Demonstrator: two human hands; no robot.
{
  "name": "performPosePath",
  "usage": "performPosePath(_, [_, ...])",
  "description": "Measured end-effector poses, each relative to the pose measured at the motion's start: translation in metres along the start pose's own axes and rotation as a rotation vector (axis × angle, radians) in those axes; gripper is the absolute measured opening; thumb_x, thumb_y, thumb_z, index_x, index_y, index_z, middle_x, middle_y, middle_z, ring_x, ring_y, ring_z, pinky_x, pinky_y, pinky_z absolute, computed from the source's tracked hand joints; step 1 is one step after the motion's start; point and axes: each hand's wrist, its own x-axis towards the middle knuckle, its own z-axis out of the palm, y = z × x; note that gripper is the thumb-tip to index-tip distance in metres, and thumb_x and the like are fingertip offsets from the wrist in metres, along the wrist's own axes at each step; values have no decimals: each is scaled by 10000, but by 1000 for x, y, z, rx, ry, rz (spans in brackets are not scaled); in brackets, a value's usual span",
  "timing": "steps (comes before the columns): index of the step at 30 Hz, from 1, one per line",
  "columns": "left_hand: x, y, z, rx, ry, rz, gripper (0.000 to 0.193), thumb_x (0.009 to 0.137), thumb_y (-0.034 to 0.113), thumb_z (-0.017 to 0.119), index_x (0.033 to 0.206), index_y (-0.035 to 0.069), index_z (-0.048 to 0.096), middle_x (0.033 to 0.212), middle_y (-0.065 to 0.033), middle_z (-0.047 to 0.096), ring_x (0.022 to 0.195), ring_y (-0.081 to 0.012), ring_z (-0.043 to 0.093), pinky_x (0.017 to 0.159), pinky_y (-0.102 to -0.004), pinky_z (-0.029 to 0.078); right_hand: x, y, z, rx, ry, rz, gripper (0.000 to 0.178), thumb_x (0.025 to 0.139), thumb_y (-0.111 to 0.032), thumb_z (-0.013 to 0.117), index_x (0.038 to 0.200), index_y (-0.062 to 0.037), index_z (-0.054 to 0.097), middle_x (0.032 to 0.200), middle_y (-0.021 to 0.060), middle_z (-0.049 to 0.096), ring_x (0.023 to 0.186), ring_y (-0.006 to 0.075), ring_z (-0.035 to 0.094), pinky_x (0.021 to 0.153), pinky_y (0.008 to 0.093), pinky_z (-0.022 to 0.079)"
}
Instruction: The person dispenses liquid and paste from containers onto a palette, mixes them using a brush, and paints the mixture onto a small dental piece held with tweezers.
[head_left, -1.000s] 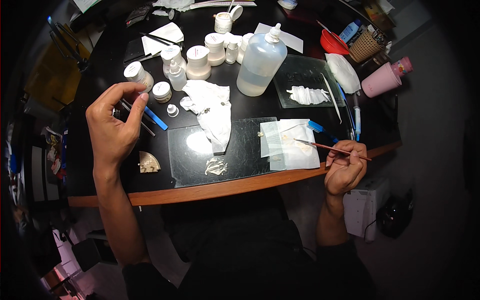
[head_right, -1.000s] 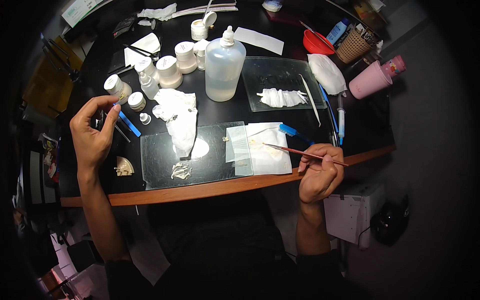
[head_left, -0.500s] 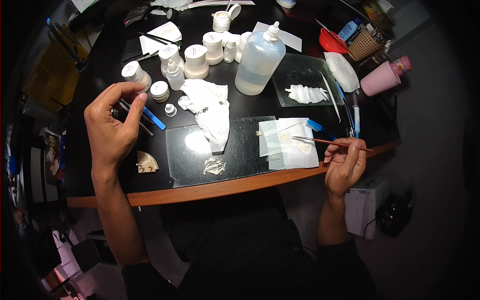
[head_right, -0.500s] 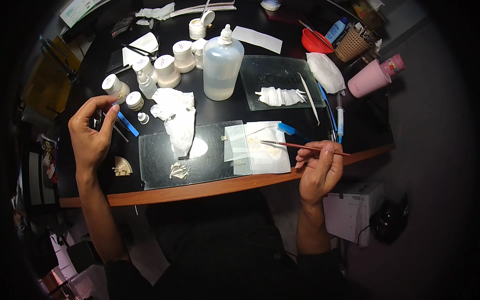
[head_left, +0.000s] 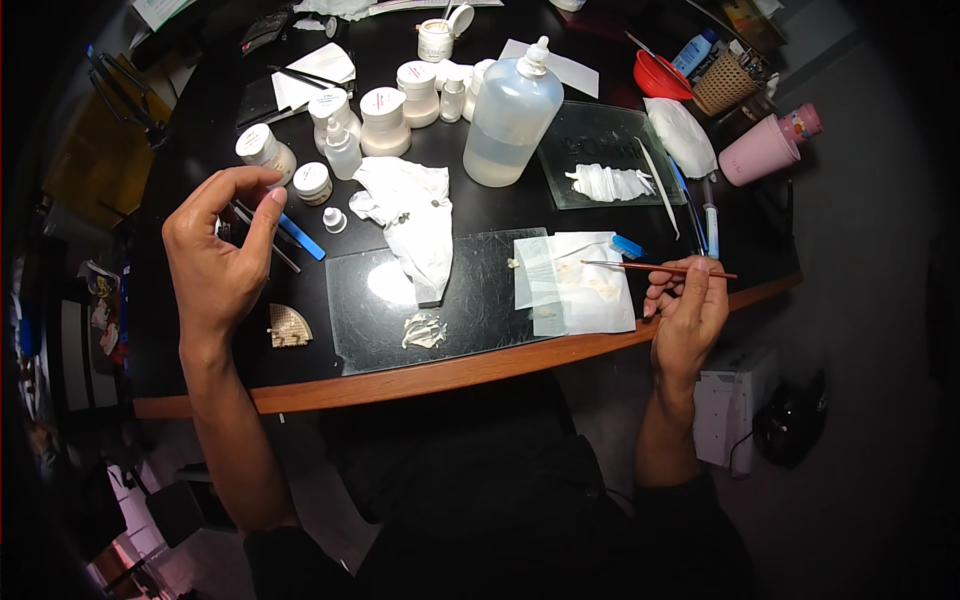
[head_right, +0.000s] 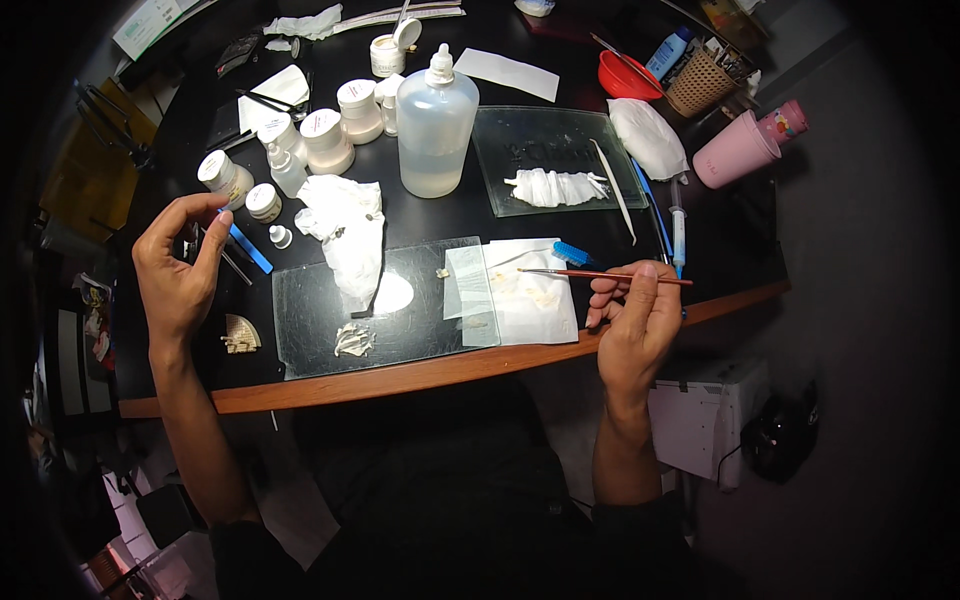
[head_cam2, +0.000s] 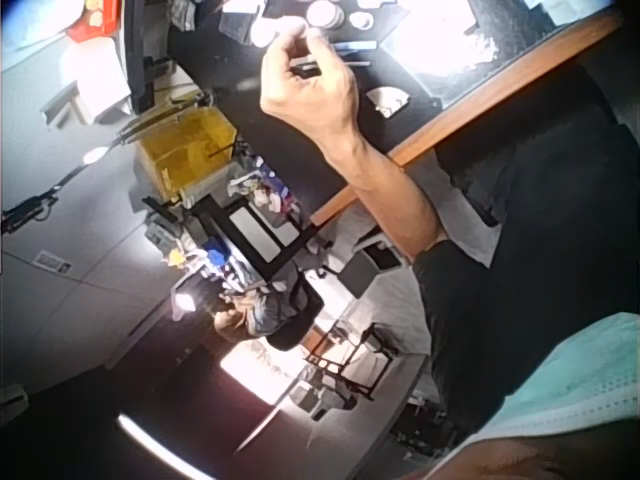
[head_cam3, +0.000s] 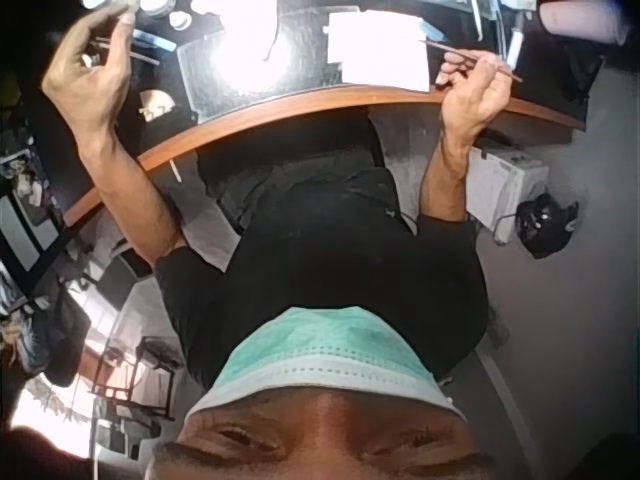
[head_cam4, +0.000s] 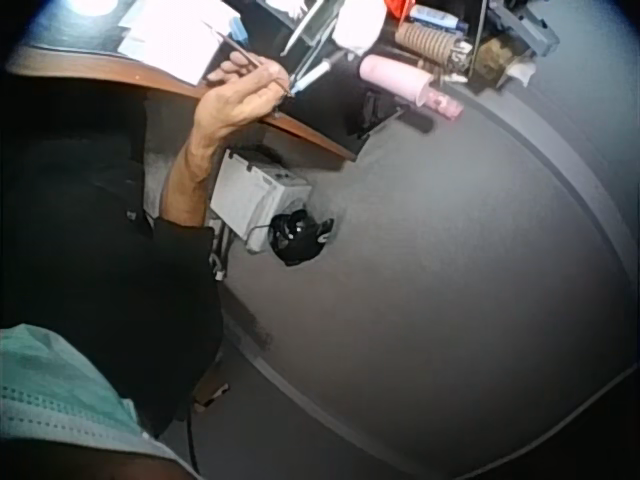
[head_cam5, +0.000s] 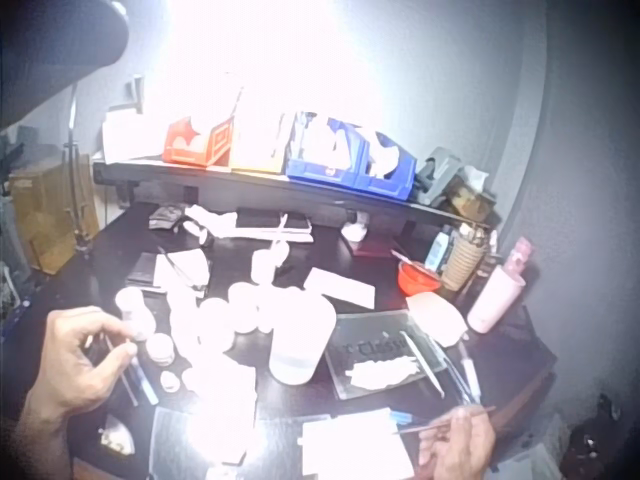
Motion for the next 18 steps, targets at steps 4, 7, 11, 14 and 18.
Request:
performPosePath(4, [0,0,0,-3,9,12,127,961,25,776,1082,-10,788,878,-30,728,773,-60,613,711,-236,469,-1,-1,1,10,5,-11,318,1200,-279,409,1081,-13,537,856,106,649,677,110,598,539,247,529])
performPosePath(7, [0,1,0,1,-5,-15,128,961,29,777,1083,-9,789,880,-31,729,771,-60,611,710,-237,469,-4,-6,5,-2,8,-31,305,1198,-271,411,1078,-19,532,857,93,639,677,100,588,521,227,511])
performPosePath(11, [0,1,0,4,0,-1,129,961,27,777,1084,-7,790,874,-31,726,765,-59,608,702,-237,466,-3,-11,8,-64,6,-127,262,1193,-241,422,1086,-27,529,884,88,639,689,73,577,506,194,494])
performPosePath(14, [0,0,-1,5,3,-2,130,960,24,776,1085,-9,790,869,-28,722,762,-58,606,699,-237,464,3,-16,3,-121,-65,-162,245,1191,-228,428,1090,-28,528,912,92,640,703,64,580,512,188,501])
performPosePath(18, [1,2,-1,3,6,-2,133,959,21,775,1087,-13,788,867,-27,720,761,-58,607,700,-238,464,12,-24,0,-98,-76,-187,249,1191,-222,425,1095,-17,530,925,98,637,712,76,585,526,203,520])
